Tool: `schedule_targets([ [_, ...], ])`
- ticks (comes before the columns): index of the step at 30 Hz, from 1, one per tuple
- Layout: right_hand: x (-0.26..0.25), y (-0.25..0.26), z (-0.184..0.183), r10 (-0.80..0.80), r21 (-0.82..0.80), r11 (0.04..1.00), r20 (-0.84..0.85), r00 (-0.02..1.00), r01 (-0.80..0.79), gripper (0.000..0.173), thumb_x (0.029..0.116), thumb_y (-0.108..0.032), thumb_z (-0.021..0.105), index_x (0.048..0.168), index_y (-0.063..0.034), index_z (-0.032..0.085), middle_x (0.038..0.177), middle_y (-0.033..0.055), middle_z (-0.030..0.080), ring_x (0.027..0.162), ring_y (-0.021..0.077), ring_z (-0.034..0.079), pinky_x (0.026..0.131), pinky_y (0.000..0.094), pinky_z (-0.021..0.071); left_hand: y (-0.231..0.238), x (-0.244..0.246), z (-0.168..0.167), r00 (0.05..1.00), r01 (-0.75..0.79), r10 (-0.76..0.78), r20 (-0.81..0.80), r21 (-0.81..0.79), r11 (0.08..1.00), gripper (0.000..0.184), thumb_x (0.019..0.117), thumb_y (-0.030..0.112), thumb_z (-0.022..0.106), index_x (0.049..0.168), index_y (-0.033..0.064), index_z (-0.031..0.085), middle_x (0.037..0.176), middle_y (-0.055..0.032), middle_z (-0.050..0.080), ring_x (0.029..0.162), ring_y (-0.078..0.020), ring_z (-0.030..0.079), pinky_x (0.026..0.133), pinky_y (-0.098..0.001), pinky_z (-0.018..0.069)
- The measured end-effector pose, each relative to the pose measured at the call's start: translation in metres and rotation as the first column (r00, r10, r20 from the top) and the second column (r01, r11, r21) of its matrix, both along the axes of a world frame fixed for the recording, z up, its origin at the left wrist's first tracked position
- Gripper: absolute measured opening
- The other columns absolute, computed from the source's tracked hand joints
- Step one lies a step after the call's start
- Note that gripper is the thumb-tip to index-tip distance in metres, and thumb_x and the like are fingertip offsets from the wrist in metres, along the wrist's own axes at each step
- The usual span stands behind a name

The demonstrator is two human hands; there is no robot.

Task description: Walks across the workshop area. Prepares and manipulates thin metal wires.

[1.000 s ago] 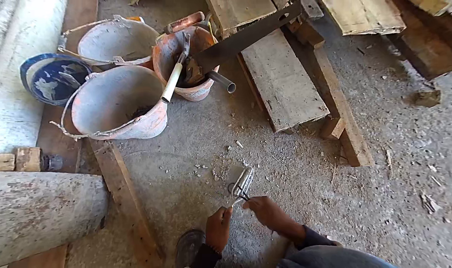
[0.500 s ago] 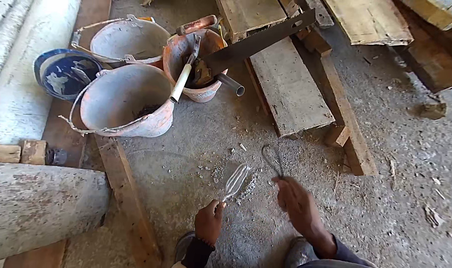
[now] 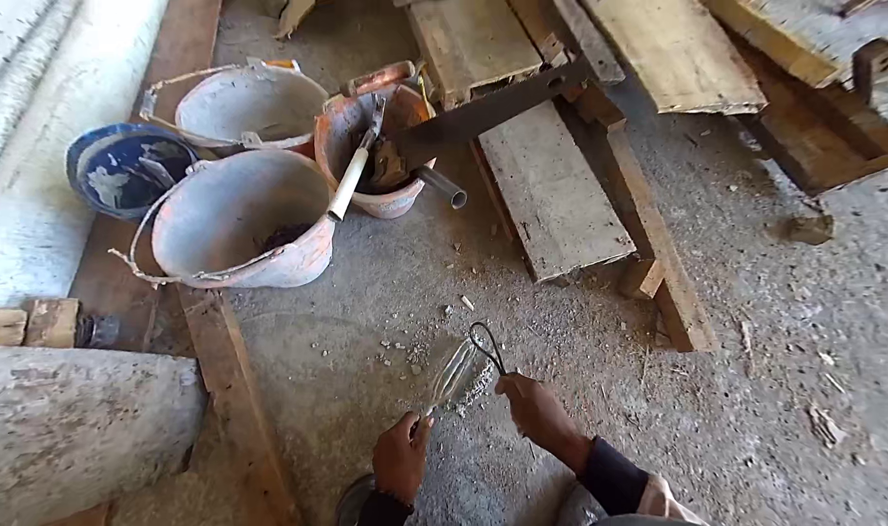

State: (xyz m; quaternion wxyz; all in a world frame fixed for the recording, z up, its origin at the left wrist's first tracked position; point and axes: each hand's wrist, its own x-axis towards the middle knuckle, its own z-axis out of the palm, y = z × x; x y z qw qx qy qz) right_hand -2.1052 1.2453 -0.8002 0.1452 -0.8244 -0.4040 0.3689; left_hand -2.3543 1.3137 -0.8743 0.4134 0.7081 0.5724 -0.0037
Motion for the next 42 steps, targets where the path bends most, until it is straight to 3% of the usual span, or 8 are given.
schedule_targets([
  [5, -0.011, -0.009, 0.003, -0.246, 0.52, 0.831, 0.023, 0.969, 0.199, 0.039, 0.1088, -0.024, 0.034, 0.109, -0.0022, 0.067, 0.059, 0.0007, 0.051, 0.047, 0.0151, 0.052, 0.046, 0.0375, 0.0491, -0.004, -0.003, 0.001, 1.0, -0.003, 0.004, -0.014, 0.038, 0.999, 0.043, 0.1028, 0.046, 0.056, 0.096, 0.0071, 0.073, 0.076, -0.0101, 0.069, 0.073, -0.0274, 0.069, 0.07, -0.0529, 0.0556],
  [9, -0.013, -0.011, -0.003, -0.075, 0.059, 0.995, -0.085, 0.994, 0.08, 0.039, 0.1095, -0.029, 0.037, 0.116, -0.0089, 0.071, 0.081, 0.009, 0.068, 0.071, 0.0237, 0.066, 0.072, 0.048, 0.0548, -0.007, 0.001, 0.004, 0.999, -0.037, 0.038, -0.011, 0.088, 0.995, 0.041, 0.101, 0.044, 0.06, 0.091, 0.0066, 0.073, 0.073, -0.0103, 0.069, 0.071, -0.0285, 0.069, 0.067, -0.0537, 0.0552],
  [14, -0.011, -0.003, 0.005, -0.365, 0.316, 0.873, -0.086, 0.927, 0.373, 0.039, 0.1094, -0.021, 0.033, 0.115, 0.0017, 0.065, 0.063, 0.0065, 0.058, 0.05, 0.0195, 0.058, 0.051, 0.0407, 0.0546, -0.016, 0.0, 0.002, 0.999, -0.055, 0.053, 0.012, 0.157, 0.986, 0.039, 0.099, 0.042, 0.064, 0.092, 0.0053, 0.075, 0.077, -0.0109, 0.071, 0.072, -0.0282, 0.07, 0.069, -0.0544, 0.057],
  [17, -0.017, -0.011, 0.003, -0.133, -0.124, 0.985, -0.128, 0.983, 0.117, 0.04, 0.11, -0.031, 0.037, 0.117, -0.0075, 0.068, 0.079, 0.0091, 0.068, 0.068, 0.0235, 0.067, 0.07, 0.0473, 0.0575, -0.018, 0.003, 0.001, 0.997, -0.075, 0.069, 0.042, 0.187, 0.979, 0.036, 0.097, 0.04, 0.066, 0.09, 0.0054, 0.074, 0.074, -0.01, 0.07, 0.068, -0.0275, 0.069, 0.066, -0.0534, 0.0565],
  [22, -0.018, -0.017, 0.014, -0.387, 0.313, 0.827, -0.288, 0.876, 0.468, 0.04, 0.1102, -0.02, 0.032, 0.118, 0.0032, 0.064, 0.058, 0.0019, 0.058, 0.045, 0.015, 0.058, 0.046, 0.0355, 0.0549, -0.02, 0.004, 0.0, 0.994, -0.102, 0.094, 0.055, 0.172, 0.98, 0.034, 0.0963, 0.039, 0.068, 0.09, 0.0062, 0.075, 0.074, -0.0093, 0.07, 0.069, -0.0266, 0.069, 0.066, -0.0535, 0.0562],
  [27, -0.023, -0.026, 0.011, -0.246, -0.152, 0.968, -0.457, 0.855, 0.197, 0.036, 0.1095, -0.03, 0.042, 0.112, -0.0087, 0.071, 0.058, -0.0014, 0.051, 0.045, 0.0114, 0.05, 0.047, 0.0325, 0.0476, -0.017, 0.011, 0.003, 0.995, -0.083, 0.07, 0.077, 0.187, 0.979, 0.032, 0.0948, 0.036, 0.071, 0.088, 0.0041, 0.072, 0.07, -0.0097, 0.067, 0.065, -0.0269, 0.067, 0.064, -0.0537, 0.0548],
  [31, -0.018, -0.029, 0.009, -0.397, 0.105, 0.849, -0.522, 0.755, 0.519, 0.041, 0.1118, -0.024, 0.032, 0.117, 0.0001, 0.064, 0.055, -0.0023, 0.049, 0.042, 0.012, 0.051, 0.043, 0.0331, 0.0508, -0.016, 0.01, -0.001, 0.993, -0.11, 0.1, 0.069, 0.157, 0.981, 0.03, 0.094, 0.036, 0.072, 0.089, 0.006, 0.073, 0.071, -0.0084, 0.068, 0.066, -0.0263, 0.067, 0.064, -0.0539, 0.0541],
  [42, -0.003, -0.027, 0.025, -0.366, 0.005, 0.919, -0.362, 0.858, 0.394, 0.04, 0.1127, -0.03, 0.033, 0.118, -0.0061, 0.065, 0.06, 0.0, 0.055, 0.047, 0.0138, 0.056, 0.047, 0.0335, 0.054, -0.02, 0.006, -0.001, 0.978, -0.12, 0.066, 0.197, 0.279, 0.953, 0.03, 0.0964, 0.029, 0.066, 0.11, 0.0039, 0.076, 0.1, -0.0134, 0.074, 0.089, -0.0291, 0.073, 0.082, -0.0521, 0.0598],
])
